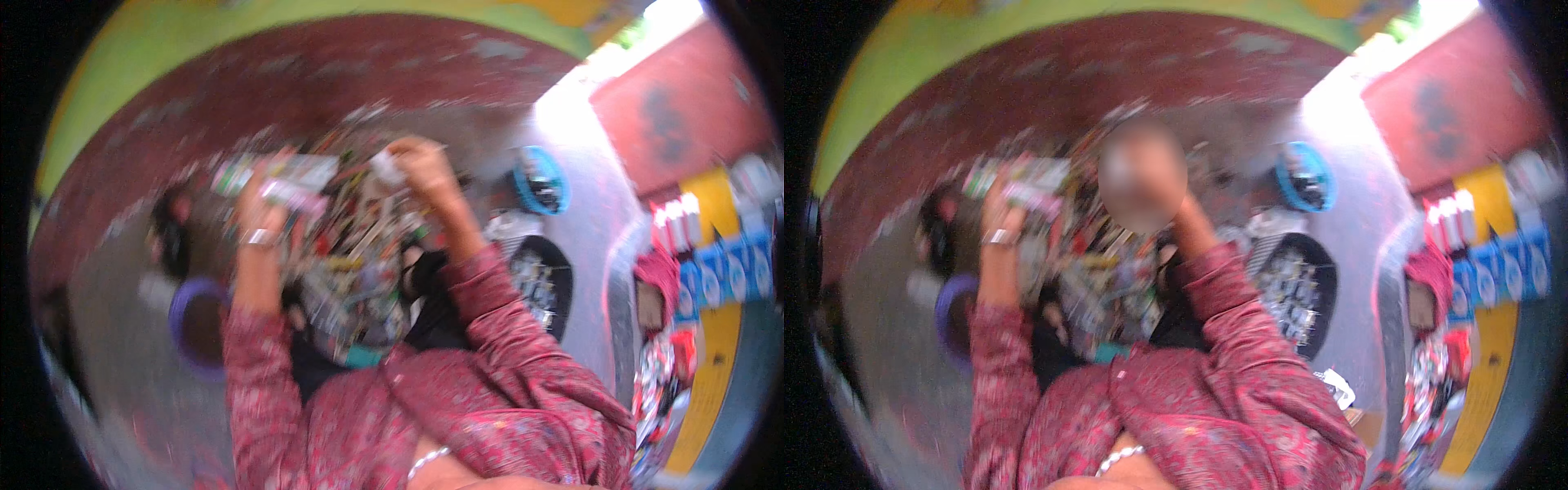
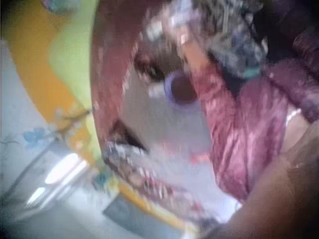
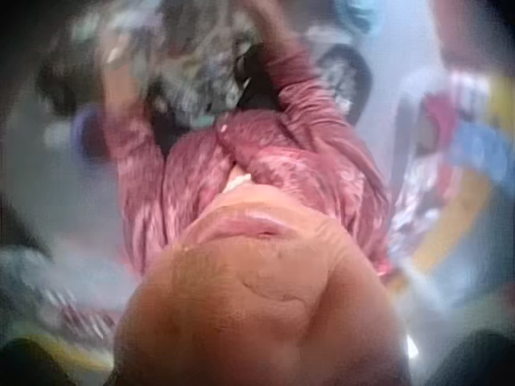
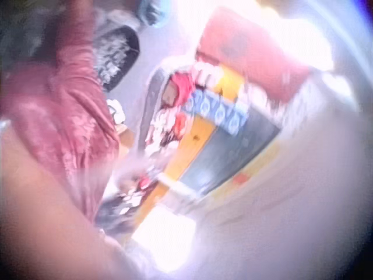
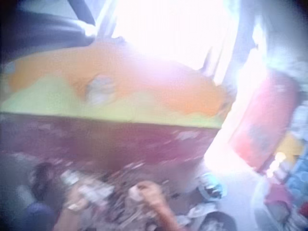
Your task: The person picks up several small flat items from a pile, wipes them with a cloth, and places them into a plastic bag.
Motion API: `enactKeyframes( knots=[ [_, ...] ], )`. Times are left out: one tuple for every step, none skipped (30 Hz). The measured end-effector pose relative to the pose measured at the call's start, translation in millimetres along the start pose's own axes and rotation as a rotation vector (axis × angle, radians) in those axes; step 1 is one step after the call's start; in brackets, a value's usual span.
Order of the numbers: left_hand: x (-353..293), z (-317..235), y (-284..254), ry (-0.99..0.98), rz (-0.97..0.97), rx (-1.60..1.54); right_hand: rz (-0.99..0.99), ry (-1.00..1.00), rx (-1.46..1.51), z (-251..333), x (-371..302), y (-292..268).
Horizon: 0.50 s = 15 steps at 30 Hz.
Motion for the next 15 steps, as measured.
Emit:
enactKeyframes(
  knots=[
    [-4, 6, 4, -0.010, -0.075, -0.030, 0.227, 0.026, 0.342, 9, -8, 4],
    [3, 14, 0, 0.029, -0.032, 0.009, 0.242, 0.083, 0.334, -2, -6, 12],
    [1, 18, 6, 0.031, -0.073, -0.045, 0.244, 0.134, 0.313, -10, -4, 23],
    [-3, 17, 6, 0.013, -0.111, 0.023, 0.333, 0.246, 0.279, 0, -10, 34],
    [-11, 10, 11, 0.049, -0.105, 0.087, 0.413, 0.348, 0.232, 16, -16, 40],
    [-12, 9, 9, 0.066, -0.083, 0.089, 0.429, 0.484, 0.335, 19, -22, 46],
    [-12, 9, 7, 0.079, -0.059, 0.093, 0.466, 0.430, 0.264, 24, -24, 52],
    [-14, 8, 4, 0.082, -0.059, 0.107, 0.498, 0.378, 0.196, 28, -26, 58],
    [-15, 10, 7, 0.076, -0.051, 0.101, 0.530, 0.333, 0.126, 29, -26, 60],
    [-15, 13, 11, 0.068, -0.037, 0.110, 0.474, 0.268, 0.105, 31, -26, 61],
    [-16, 16, 15, 0.056, -0.022, 0.120, 0.460, 0.273, 0.119, 28, -26, 61],
    [-15, 18, 18, 0.047, -0.011, 0.119, 0.446, 0.273, 0.134, 26, -22, 60],
    [-13, 21, 19, 0.028, -0.013, 0.098, 0.432, 0.272, 0.148, 22, -19, 60],
    [-12, 24, 19, 0.008, -0.015, 0.076, 0.359, 0.200, 0.093, 17, -16, 56],
    [-10, 26, 17, -0.010, -0.018, 0.055, 0.274, 0.145, 0.011, 19, -14, 54]
  ],
)
Point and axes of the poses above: each hand's wrist, its own x-axis towards the middle knuckle, its own y-axis out of the palm, z = x × y, the point moved 4 cm from there along x, towards the middle knuckle, and after that the axes turned 7 degrees about y, right-handed, at the moved point
